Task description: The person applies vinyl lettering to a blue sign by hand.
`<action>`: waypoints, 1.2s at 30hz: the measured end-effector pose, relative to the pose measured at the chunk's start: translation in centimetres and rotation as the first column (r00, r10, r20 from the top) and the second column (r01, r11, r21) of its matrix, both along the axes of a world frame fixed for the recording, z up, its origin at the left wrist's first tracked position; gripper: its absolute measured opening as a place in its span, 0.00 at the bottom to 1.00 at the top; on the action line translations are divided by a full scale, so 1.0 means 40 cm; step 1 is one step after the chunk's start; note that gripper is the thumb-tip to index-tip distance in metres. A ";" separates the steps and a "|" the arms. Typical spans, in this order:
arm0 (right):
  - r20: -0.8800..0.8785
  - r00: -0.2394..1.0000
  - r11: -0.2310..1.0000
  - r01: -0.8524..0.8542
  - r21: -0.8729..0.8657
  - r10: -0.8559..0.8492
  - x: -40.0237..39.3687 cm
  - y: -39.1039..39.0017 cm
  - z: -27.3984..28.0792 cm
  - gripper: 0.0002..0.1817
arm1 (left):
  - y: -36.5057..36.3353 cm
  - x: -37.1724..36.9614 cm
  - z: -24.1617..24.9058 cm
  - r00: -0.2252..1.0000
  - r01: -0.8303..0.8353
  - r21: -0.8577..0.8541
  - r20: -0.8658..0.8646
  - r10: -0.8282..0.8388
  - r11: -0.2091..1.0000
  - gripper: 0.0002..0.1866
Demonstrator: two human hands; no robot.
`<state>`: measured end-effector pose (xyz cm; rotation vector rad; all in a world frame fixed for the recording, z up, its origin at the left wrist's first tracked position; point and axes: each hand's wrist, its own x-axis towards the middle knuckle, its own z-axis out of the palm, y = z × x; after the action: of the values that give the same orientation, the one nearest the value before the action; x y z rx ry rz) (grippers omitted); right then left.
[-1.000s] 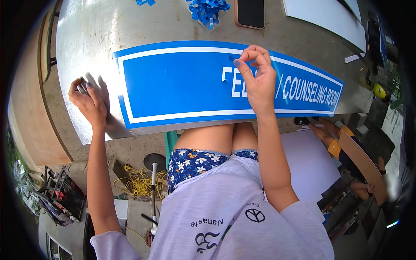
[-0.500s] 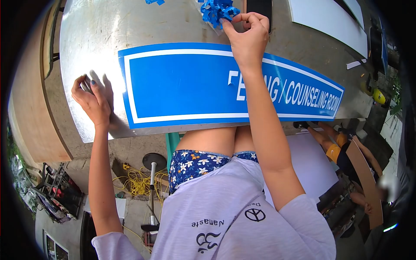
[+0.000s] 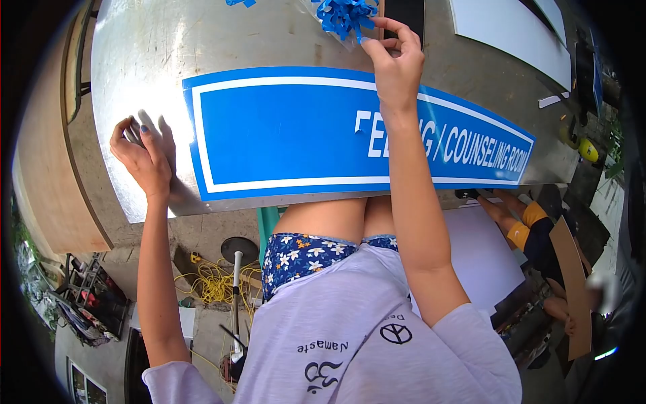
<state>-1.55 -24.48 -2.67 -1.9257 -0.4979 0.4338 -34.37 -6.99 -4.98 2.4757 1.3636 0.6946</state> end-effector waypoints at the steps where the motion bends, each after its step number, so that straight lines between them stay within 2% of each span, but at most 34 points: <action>1: 0.000 1.000 1.000 0.001 0.000 -0.001 -0.002 -0.009 0.003 0.18 | 0.000 0.001 0.001 1.000 0.001 0.000 0.000 -0.001 1.000 0.22; 3: -0.131 0.991 0.983 0.031 0.182 -0.007 -0.009 -0.031 0.008 0.19 | -0.001 0.001 0.001 1.000 -0.009 -0.020 0.012 0.009 1.000 0.22; 6: -0.161 0.983 0.974 0.122 0.193 -0.091 -0.027 -0.077 0.021 0.16 | 0.001 -0.001 -0.003 1.000 -0.010 -0.016 0.014 0.010 1.000 0.23; 8: -0.149 0.985 0.982 0.114 0.152 -0.092 -0.028 -0.119 0.002 0.17 | 0.001 -0.003 -0.004 1.000 -0.009 -0.019 0.012 0.009 1.000 0.23; 10: 0.027 0.999 0.999 0.036 0.001 -0.036 -0.029 -0.147 -0.005 0.16 | 0.002 -0.005 -0.007 1.000 -0.004 -0.020 0.012 0.004 1.000 0.23; 14: 0.184 0.982 0.995 0.053 -0.079 -0.038 -0.015 -0.158 0.001 0.14 | 0.003 -0.008 -0.009 1.000 0.005 -0.017 0.015 -0.005 1.000 0.24; 18: 0.207 0.978 0.995 0.059 -0.084 -0.041 -0.003 -0.142 0.009 0.13 | 0.003 -0.007 -0.008 1.000 0.002 -0.015 -0.007 -0.002 1.000 0.24; 20: 0.118 0.993 0.997 0.017 -0.076 -0.008 -0.006 -0.127 0.007 0.12 | 0.004 -0.008 -0.009 1.000 0.003 -0.018 -0.007 -0.003 1.000 0.24; 25: 0.091 0.992 0.995 -0.087 0.048 0.083 -0.014 -0.068 0.002 0.13 | 0.003 -0.008 -0.011 1.000 0.012 -0.009 -0.013 -0.012 1.000 0.22; 28: 0.018 0.986 0.986 -0.166 -0.026 0.167 -0.028 -0.055 0.049 0.16 | 0.003 -0.007 -0.007 1.000 0.009 0.003 -0.023 -0.009 1.000 0.21; 30: 0.246 0.959 0.989 -0.132 -0.063 0.143 -0.024 -0.079 0.040 0.18 | 0.004 -0.008 -0.009 1.000 0.008 0.003 -0.028 -0.008 1.000 0.21; 34: 0.210 0.965 0.981 -0.124 -0.152 0.154 -0.022 -0.188 0.062 0.16 | 0.007 -0.012 -0.013 1.000 0.015 -0.006 -0.016 -0.015 1.000 0.22; 36: 0.157 0.953 0.960 -0.235 -0.152 0.258 -0.040 -0.246 0.057 0.13 | 0.006 -0.009 -0.011 1.000 0.013 -0.008 -0.008 -0.013 1.000 0.22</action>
<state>-3.13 -34.30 -0.38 -2.0471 -0.8506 0.4689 -34.74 -6.76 -5.42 2.4817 1.3488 0.6762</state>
